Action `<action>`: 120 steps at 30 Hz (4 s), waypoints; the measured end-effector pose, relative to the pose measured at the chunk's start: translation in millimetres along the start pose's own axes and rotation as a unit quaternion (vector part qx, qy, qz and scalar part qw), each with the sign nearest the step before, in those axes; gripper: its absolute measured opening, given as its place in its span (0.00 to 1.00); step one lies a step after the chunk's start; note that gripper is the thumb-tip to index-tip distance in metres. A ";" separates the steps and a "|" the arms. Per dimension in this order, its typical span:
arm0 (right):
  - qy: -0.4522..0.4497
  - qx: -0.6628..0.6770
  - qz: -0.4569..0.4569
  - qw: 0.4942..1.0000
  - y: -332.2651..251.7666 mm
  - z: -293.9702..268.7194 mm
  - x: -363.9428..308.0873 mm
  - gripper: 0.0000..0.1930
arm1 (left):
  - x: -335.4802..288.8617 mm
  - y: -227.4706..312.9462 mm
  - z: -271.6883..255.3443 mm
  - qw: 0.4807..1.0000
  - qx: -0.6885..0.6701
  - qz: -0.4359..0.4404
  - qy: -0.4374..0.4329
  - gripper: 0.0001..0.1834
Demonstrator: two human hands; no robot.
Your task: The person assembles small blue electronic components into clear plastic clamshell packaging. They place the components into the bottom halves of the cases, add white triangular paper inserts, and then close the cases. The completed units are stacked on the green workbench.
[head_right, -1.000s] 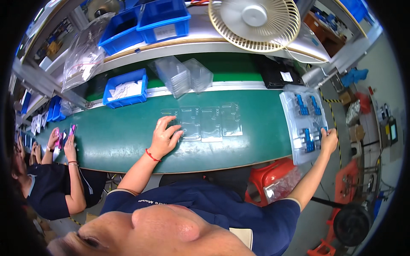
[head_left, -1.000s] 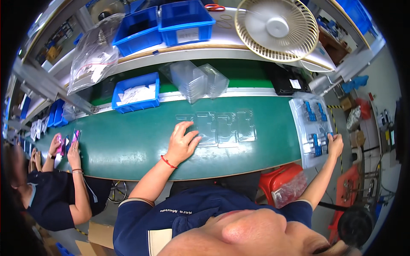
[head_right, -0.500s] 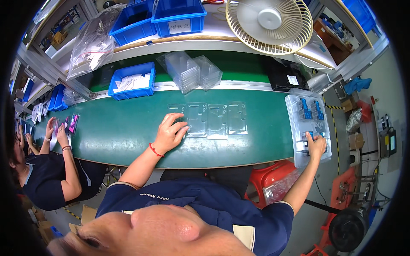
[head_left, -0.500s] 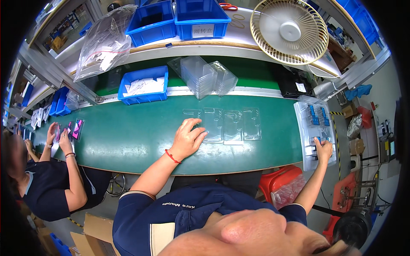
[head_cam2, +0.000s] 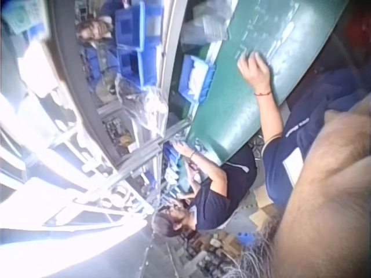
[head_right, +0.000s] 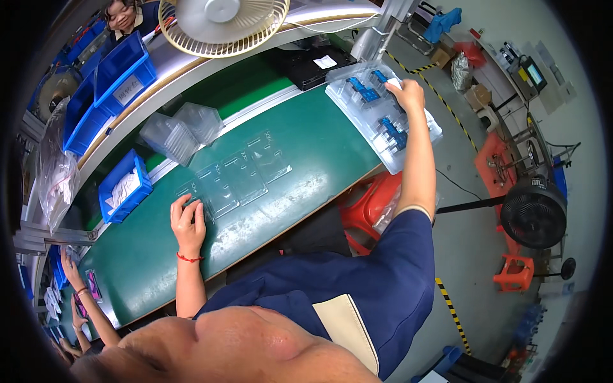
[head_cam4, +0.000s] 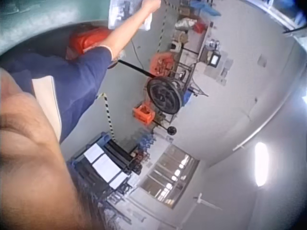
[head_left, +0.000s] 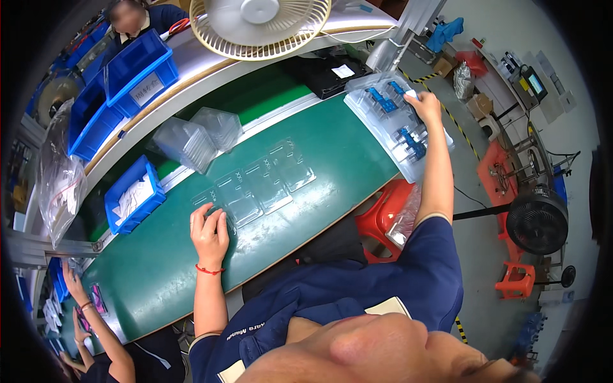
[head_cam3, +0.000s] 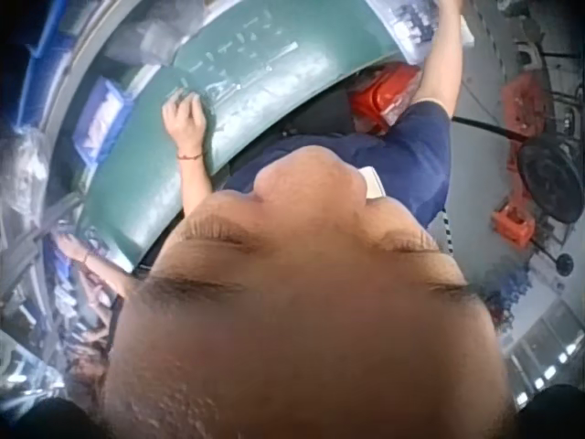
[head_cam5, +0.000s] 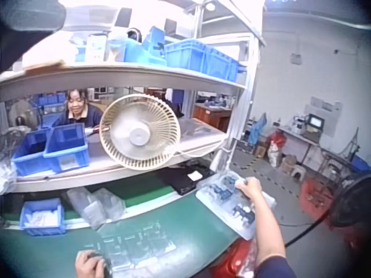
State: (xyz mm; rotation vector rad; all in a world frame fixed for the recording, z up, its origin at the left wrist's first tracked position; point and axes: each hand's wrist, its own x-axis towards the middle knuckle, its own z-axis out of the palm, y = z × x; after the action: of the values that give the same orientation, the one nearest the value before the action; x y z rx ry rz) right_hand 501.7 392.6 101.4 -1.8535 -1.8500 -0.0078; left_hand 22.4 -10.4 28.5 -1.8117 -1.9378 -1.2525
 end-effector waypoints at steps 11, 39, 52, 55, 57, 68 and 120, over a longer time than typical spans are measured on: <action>-0.106 -0.119 0.026 0.987 -14.5 62.6 82.7 0.38 | -0.5 -11.2 -0.9 0.999 0.035 -0.013 0.032 0.02; -0.090 -0.062 -0.037 0.993 -73.2 26.4 28.9 0.33 | 0.2 -6.2 0.0 1.000 -0.003 0.003 0.030 0.02; -0.152 -0.114 -0.086 0.978 -71.6 68.2 40.6 0.40 | 1.0 -4.7 -9.8 0.997 -0.003 0.020 0.070 0.05; -0.158 -0.160 -0.075 0.972 -95.2 50.3 25.4 0.40 | 0.1 -4.8 -11.5 0.997 -0.007 0.025 0.069 0.04; -0.128 -0.129 -0.091 0.979 -97.3 47.0 21.4 0.31 | 1.6 -3.4 -13.2 0.997 -0.011 0.024 0.072 0.04; -0.291 0.489 -0.165 0.806 -224.6 20.4 -161.0 0.08 | -7.9 37.7 27.3 0.786 -0.543 -0.273 -0.114 0.28; -0.489 0.518 -0.258 0.653 -318.8 73.0 -315.6 0.22 | -43.9 36.3 -4.4 0.610 -0.654 -0.438 -0.091 0.33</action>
State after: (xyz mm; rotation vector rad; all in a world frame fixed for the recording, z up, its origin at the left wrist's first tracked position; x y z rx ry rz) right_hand 156.6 103.9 37.0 -0.3884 -2.1094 1.7406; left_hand 63.0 -49.2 18.0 -1.0450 -2.1724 -3.6670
